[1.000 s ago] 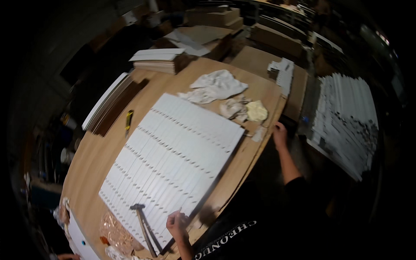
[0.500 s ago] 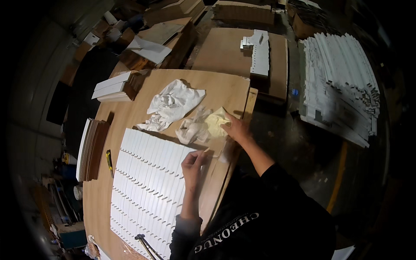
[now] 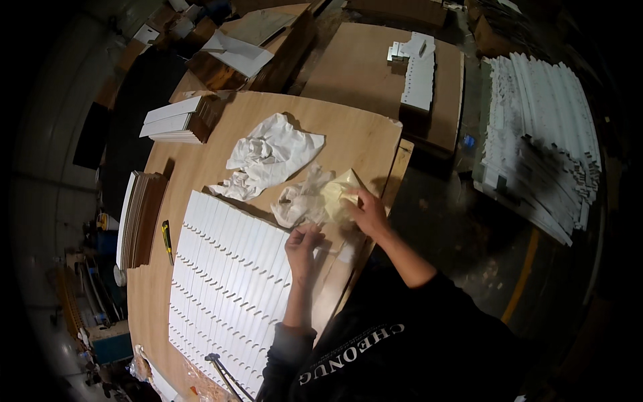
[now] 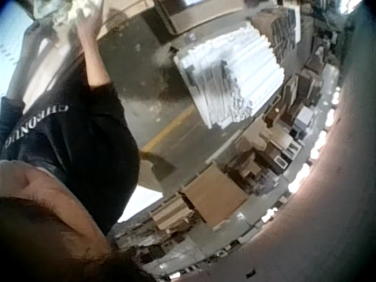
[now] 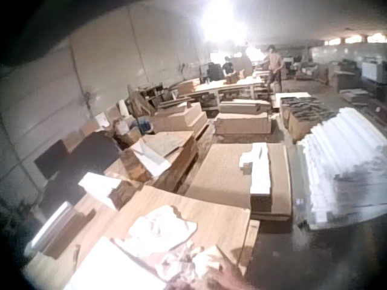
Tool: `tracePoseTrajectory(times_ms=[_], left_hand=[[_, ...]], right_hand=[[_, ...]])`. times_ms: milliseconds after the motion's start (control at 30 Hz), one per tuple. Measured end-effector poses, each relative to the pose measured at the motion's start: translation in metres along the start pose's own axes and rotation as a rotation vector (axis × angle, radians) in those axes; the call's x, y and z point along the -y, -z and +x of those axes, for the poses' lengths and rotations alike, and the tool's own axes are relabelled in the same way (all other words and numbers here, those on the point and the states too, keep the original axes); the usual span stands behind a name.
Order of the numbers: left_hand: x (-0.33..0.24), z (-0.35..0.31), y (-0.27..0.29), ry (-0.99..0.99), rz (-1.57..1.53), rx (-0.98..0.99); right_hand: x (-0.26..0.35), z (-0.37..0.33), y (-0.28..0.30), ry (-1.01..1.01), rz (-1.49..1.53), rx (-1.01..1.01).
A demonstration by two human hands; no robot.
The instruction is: The person uses a squeeze bag to apply glue into pre-drilled holes in white wooden slats, inserts wooden pegs into the holes by hand, and taps them into place using a hammer before wiping the slats with a white cloth.
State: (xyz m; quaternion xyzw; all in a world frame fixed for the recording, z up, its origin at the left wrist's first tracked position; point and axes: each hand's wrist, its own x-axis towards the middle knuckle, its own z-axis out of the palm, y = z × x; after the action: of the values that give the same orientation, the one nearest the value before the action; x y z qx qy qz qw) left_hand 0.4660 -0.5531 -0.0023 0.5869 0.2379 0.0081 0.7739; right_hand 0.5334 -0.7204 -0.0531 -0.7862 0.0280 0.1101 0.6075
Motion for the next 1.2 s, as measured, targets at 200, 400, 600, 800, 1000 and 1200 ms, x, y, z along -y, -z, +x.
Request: tracePoseTrajectory(times_ms=[200, 400, 600, 800, 1000, 1200], left_hand=[[0.028, -0.018, -0.032, -0.229, 0.552, 0.146], [0.029, 0.017, -0.028, -0.088, 0.445, 0.157], [0.016, 0.028, -0.031, -0.03, 0.294, 0.092], [0.045, -0.016, -0.008, 0.084, 0.165, 0.144], [0.029, -0.037, 0.031, 0.084, -0.086, 0.037], [-0.015, -0.027, 0.049, -0.051, -0.331, 0.119]], right_hand=[[-0.016, -0.064, -0.027, -0.17, 0.763, 0.065], [-0.036, -0.022, 0.02, -0.333, 0.777, -0.109], [-0.051, 0.044, 0.022, 0.184, -0.061, -0.243], [-0.008, 0.047, 0.011, 0.213, -0.57, -0.057], [0.062, 0.031, 0.018, 0.601, -0.482, 0.212], [0.186, -0.03, 0.01, 0.928, -0.364, 0.382]])
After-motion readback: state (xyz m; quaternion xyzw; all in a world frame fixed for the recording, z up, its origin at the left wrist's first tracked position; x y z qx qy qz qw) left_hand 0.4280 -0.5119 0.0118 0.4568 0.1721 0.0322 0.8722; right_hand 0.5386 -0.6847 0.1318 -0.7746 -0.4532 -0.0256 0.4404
